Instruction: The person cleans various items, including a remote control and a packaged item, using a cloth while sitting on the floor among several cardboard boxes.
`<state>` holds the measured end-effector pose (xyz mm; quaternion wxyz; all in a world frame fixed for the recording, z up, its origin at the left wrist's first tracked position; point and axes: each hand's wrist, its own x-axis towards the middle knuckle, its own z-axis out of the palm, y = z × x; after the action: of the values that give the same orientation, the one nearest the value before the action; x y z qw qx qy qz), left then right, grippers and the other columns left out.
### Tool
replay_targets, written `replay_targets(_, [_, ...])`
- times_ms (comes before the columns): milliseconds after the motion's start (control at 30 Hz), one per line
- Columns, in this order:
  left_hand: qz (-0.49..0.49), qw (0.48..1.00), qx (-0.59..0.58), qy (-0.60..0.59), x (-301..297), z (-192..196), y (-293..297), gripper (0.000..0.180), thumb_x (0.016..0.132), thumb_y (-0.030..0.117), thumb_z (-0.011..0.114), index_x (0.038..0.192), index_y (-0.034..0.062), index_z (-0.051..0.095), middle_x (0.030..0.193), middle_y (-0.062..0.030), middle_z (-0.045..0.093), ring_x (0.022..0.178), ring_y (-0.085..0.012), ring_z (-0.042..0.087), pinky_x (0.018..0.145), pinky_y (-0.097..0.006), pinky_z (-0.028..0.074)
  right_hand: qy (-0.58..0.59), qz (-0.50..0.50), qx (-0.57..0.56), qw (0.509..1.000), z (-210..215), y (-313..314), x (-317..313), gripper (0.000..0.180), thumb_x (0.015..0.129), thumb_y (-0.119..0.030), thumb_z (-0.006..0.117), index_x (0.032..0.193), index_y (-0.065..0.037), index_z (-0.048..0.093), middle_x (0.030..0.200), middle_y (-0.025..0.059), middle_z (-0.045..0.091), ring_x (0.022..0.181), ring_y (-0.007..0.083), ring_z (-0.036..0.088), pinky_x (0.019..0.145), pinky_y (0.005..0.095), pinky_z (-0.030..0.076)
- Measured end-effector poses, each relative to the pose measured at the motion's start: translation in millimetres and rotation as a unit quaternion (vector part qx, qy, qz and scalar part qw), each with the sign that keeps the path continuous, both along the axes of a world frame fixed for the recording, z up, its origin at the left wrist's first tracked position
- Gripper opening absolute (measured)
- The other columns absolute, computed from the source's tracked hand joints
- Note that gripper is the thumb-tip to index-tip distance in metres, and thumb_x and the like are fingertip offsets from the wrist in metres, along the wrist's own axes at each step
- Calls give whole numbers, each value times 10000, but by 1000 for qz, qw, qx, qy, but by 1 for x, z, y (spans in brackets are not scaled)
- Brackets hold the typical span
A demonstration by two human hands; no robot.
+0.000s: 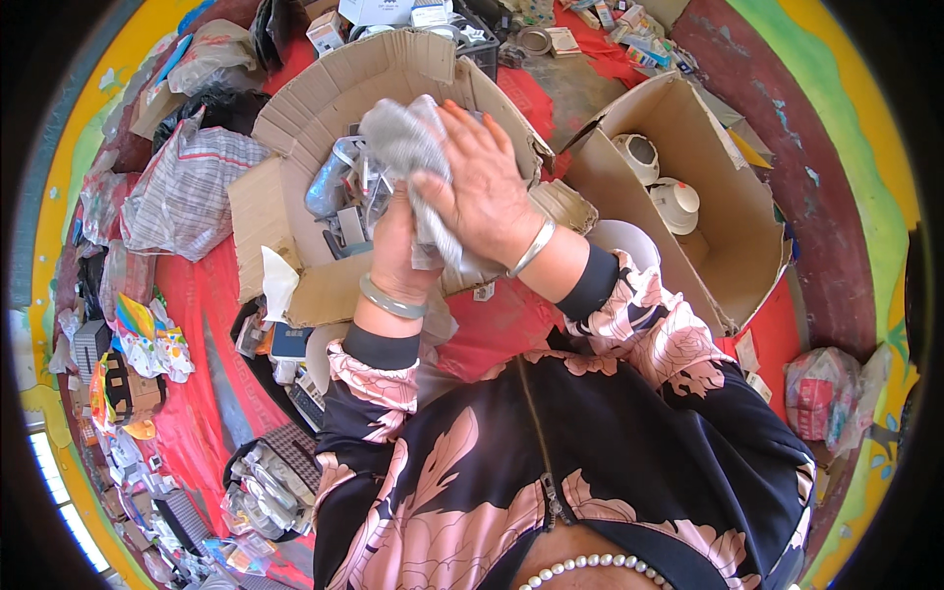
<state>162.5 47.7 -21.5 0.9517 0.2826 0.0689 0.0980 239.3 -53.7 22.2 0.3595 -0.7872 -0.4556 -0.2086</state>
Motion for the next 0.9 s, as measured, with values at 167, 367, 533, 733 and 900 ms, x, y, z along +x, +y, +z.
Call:
replay_targets(167, [-32,999,-29,-9,1,4,0,365,937,310,453,1216,76,479,1122,-72,579,1005,-206,577,863,-350,473,186,21,-7,982,1,1,21,439,895,-406,416,1070,-27,551,958,208,606,877,373,567,785,453,423])
replay_targets(367, [-29,998,-38,-35,2,22,-4,497,908,383,471,1256,29,438,1171,-130,553,1047,-272,560,903,-407,454,355,-6,41,934,-62,-20,104,364,899,-360,472,1000,-27,578,820,197,622,702,327,602,602,426,470])
replay_targets(533, [20,997,-55,-58,-3,29,7,529,902,427,450,1263,41,434,1211,-144,531,1095,-303,535,923,-456,437,645,51,270,713,-8,-34,80,425,857,-416,535,982,-14,597,872,76,597,783,168,560,686,317,465])
replay_targets(733, [-30,993,-92,-66,4,-2,15,545,898,454,432,1321,115,372,1317,-97,436,1175,-278,452,988,-467,363,58,194,87,975,-12,-12,39,386,732,-208,620,1104,-107,602,1308,155,430,1244,349,360,1012,415,316])
replay_targets(900, [-90,963,-134,-215,3,-30,1,507,947,438,252,1354,142,317,1368,-67,351,1292,-226,302,1058,-415,275,-29,165,-58,984,-11,1,-2,489,751,-313,611,1213,-187,510,1343,109,387,1277,335,308,1030,488,225])
